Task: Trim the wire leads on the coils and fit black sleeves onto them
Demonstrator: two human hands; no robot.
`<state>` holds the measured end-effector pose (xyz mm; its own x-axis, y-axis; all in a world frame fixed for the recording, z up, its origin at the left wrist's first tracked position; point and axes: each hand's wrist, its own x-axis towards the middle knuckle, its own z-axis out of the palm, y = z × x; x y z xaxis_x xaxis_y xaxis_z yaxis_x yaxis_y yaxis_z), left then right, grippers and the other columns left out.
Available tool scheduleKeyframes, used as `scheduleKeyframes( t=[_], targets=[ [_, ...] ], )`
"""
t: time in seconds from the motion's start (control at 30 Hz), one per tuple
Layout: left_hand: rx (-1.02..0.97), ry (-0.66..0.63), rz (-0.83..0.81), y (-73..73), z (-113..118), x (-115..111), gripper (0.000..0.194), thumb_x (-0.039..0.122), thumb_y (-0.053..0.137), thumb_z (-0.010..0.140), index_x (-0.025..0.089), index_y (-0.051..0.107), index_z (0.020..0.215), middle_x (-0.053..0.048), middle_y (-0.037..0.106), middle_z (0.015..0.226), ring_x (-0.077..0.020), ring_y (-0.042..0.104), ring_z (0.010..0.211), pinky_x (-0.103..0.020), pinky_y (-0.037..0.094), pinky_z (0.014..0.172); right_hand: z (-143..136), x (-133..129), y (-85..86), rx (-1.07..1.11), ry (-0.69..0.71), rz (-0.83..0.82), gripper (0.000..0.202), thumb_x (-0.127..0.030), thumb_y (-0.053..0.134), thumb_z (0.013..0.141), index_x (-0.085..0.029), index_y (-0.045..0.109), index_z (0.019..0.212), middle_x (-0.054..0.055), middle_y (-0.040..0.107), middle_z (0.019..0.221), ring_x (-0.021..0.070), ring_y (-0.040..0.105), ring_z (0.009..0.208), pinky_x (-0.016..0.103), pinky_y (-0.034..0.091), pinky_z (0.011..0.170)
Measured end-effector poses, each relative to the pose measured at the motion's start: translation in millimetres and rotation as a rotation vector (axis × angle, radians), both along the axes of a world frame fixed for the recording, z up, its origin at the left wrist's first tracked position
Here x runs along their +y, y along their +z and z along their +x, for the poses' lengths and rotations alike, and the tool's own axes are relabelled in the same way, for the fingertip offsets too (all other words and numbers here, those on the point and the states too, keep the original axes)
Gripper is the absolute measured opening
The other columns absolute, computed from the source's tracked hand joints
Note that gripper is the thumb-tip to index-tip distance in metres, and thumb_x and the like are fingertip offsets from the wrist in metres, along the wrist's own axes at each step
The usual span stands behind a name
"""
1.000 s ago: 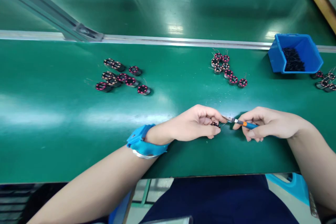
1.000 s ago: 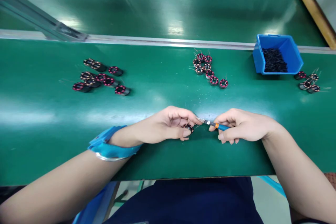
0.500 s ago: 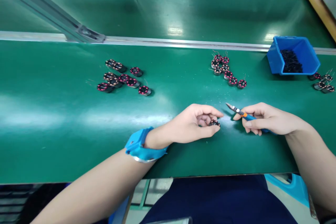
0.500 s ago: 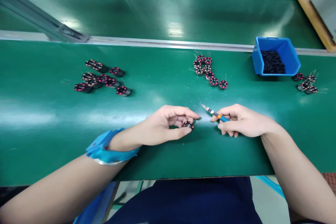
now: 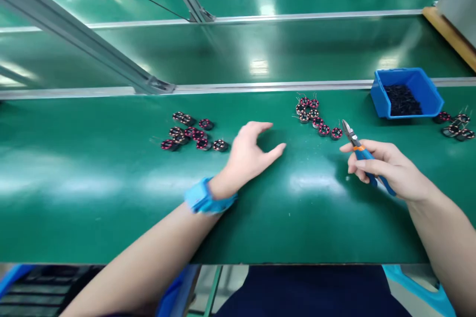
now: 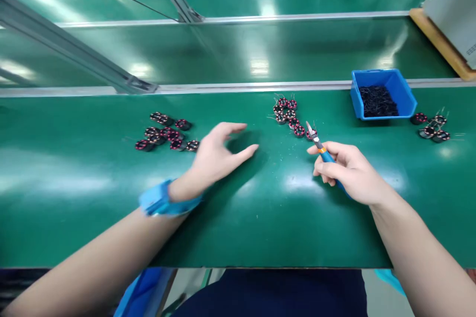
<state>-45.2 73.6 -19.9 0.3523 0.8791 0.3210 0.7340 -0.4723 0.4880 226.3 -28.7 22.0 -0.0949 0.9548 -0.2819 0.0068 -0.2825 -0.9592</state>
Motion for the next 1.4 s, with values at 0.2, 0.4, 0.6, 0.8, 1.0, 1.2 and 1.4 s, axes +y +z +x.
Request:
scheduleKeyframes(
  t=[0.2,0.4,0.6,0.8,1.0,1.2,1.4],
  targets=[
    [0.048,0.147,-0.039,-13.1,72.5,41.1,0.035,0.044,0.075,0.068,0.018,0.062,0.088,-0.007,0.066,0.095,-0.0276,0.058,0.094,-0.043,0.044,0.084,-7.8,2.9,-13.0,-0.020,0.008,-0.067,0.038,-0.029,0.064,0.068,-0.013,0.059,0.101,0.001,0.062,0.067,0.0105,0.050,0.052,0.025,0.041,0.049],
    [-0.036,0.032,-0.078,-12.5,60.1,28.4,0.017,0.028,0.070,0.071,0.019,0.056,0.075,-0.002,0.065,0.082,-0.0196,0.059,0.082,-0.034,0.045,0.079,-15.8,2.1,-16.5,-0.057,-0.003,-0.083,0.040,-0.035,0.067,0.070,-0.013,0.059,0.102,0.003,0.063,0.072,0.0119,0.054,0.058,0.026,0.043,0.052],
    [-0.052,0.146,-0.067,-11.8,67.4,34.5,0.042,0.049,0.076,0.064,0.017,0.058,0.086,-0.005,0.066,0.088,-0.0233,0.059,0.086,-0.036,0.043,0.077,-24.4,0.8,-19.2,-0.043,0.021,-0.066,0.037,-0.036,0.068,0.073,-0.014,0.060,0.102,0.003,0.063,0.073,0.0117,0.055,0.059,0.026,0.044,0.053],
    [-0.080,0.084,-0.072,-12.8,83.2,50.8,0.016,0.029,0.070,0.068,0.018,0.062,0.077,-0.004,0.067,0.084,-0.0220,0.059,0.084,-0.037,0.043,0.081,-20.5,2.9,-19.4,0.005,-0.005,-0.093,0.041,-0.038,0.072,0.072,-0.014,0.059,0.102,0.003,0.066,0.074,0.0109,0.055,0.056,0.024,0.043,0.050],
    [-0.406,-0.307,-0.236,0.2,57.7,-13.9,0.013,0.019,0.064,0.070,0.015,0.060,0.081,-0.004,0.063,0.079,-0.0147,0.058,0.071,-0.028,0.048,0.068,-26.3,1.8,-19.9,0.054,-0.057,-0.108,0.046,-0.039,0.078,0.067,-0.016,0.058,0.101,0.004,0.067,0.080,0.0106,0.055,0.061,0.024,0.044,0.052],
    [-0.405,-0.567,-0.298,12.8,52.1,-57.7,0.017,0.018,0.066,0.069,0.017,0.056,0.082,-0.001,0.057,0.077,-0.0123,0.052,0.068,-0.026,0.045,0.063,-36.0,-2.9,-19.8,0.089,0.016,-0.076,0.046,-0.031,0.084,0.058,-0.017,0.057,0.092,-0.002,0.062,0.073,0.0109,0.058,0.062,0.026,0.047,0.059],
    [-0.276,-0.611,-0.365,25.3,54.2,-51.5,0.027,0.031,0.059,0.084,0.018,0.045,0.066,0.004,0.045,0.059,-0.0089,0.038,0.054,-0.024,0.033,0.052,-35.9,-4.7,-20.4,0.061,0.052,-0.071,0.043,-0.027,0.083,0.059,-0.018,0.057,0.092,-0.003,0.061,0.071,0.0119,0.060,0.065,0.028,0.049,0.065]
  ],
)
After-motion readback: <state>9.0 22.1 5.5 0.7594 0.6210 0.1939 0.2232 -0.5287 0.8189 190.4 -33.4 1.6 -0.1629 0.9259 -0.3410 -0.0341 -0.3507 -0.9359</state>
